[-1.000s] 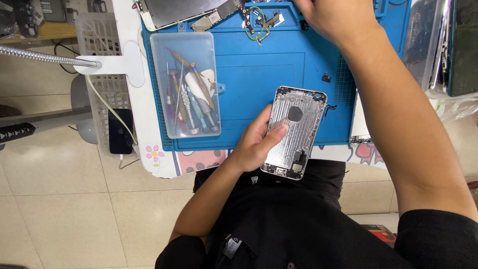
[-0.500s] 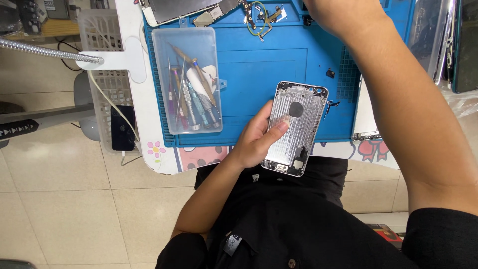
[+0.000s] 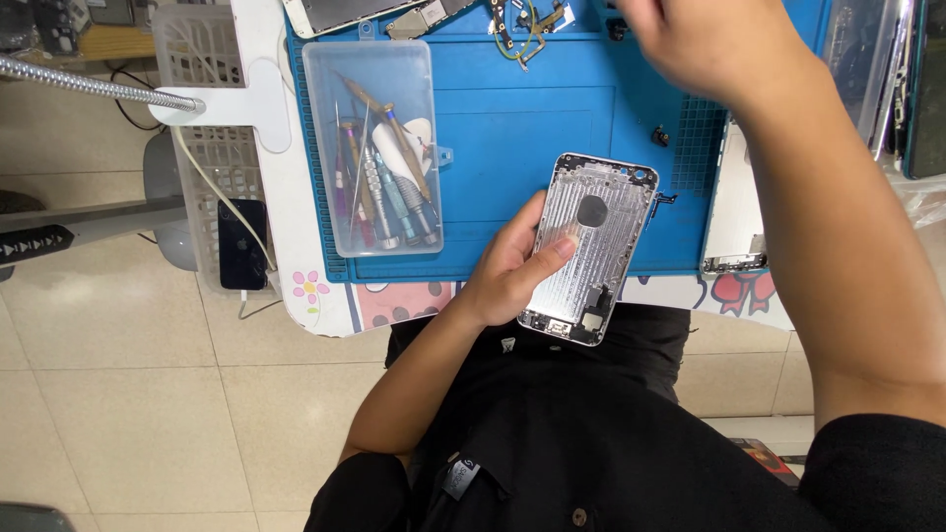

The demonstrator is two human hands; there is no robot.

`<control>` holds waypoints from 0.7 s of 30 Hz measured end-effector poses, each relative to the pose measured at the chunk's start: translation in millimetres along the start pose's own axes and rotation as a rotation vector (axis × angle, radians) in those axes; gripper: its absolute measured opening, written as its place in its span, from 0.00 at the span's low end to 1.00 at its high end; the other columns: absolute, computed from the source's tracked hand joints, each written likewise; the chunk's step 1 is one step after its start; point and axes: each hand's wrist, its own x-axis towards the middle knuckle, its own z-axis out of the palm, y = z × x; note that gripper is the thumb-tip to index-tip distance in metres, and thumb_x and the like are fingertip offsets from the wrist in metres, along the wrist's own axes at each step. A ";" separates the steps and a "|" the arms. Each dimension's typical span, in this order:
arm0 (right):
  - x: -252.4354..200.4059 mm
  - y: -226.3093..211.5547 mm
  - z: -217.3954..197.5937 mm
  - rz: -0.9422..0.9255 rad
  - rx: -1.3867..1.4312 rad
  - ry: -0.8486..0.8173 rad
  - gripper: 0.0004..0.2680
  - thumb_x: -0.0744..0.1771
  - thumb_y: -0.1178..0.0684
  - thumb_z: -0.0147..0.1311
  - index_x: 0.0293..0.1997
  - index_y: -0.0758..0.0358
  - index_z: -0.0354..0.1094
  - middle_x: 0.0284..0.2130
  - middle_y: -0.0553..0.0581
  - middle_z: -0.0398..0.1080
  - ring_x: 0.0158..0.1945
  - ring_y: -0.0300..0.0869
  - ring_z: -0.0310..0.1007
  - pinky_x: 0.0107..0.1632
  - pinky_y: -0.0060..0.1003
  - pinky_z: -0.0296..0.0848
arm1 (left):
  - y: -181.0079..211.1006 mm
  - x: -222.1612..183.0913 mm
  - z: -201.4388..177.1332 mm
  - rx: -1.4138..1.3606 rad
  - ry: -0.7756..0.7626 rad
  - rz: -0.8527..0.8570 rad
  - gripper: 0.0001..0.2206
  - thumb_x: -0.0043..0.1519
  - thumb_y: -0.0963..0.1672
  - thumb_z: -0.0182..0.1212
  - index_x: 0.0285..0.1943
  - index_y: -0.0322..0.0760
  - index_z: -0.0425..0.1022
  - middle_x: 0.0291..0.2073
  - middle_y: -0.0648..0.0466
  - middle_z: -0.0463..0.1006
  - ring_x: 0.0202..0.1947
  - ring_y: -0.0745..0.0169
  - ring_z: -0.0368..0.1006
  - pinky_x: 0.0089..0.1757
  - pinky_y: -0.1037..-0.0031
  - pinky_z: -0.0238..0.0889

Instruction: The person disassembles and repairs a smartphone on a technician's workbench.

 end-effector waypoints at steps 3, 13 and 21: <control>-14.8 -54.8 -58.4 -0.123 0.421 0.062 0.03 0.73 0.60 0.51 0.48 0.69 0.69 0.35 0.64 0.75 0.38 0.53 0.76 0.39 0.44 0.72 | 3.9 -2.4 1.5 0.062 -0.051 0.033 0.22 0.74 0.43 0.52 0.76 0.30 0.56 0.62 0.50 0.73 0.61 0.68 0.69 0.61 0.73 0.65; -101.3 -131.0 -46.6 0.282 0.496 -0.104 0.05 0.70 0.55 0.58 0.45 0.65 0.70 0.32 0.62 0.75 0.33 0.56 0.75 0.35 0.47 0.70 | 6.5 -37.5 18.8 0.193 -0.454 -0.310 0.17 0.72 0.46 0.58 0.63 0.27 0.68 0.43 0.56 0.76 0.41 0.74 0.68 0.42 0.77 0.65; -130.4 -152.5 -32.5 0.496 0.571 0.080 0.07 0.69 0.60 0.63 0.52 0.64 0.73 0.28 0.60 0.70 0.26 0.47 0.68 0.32 0.40 0.66 | -13.2 -58.1 29.4 -0.080 -0.352 -0.341 0.23 0.72 0.46 0.55 0.73 0.30 0.59 0.55 0.55 0.75 0.53 0.73 0.71 0.53 0.76 0.68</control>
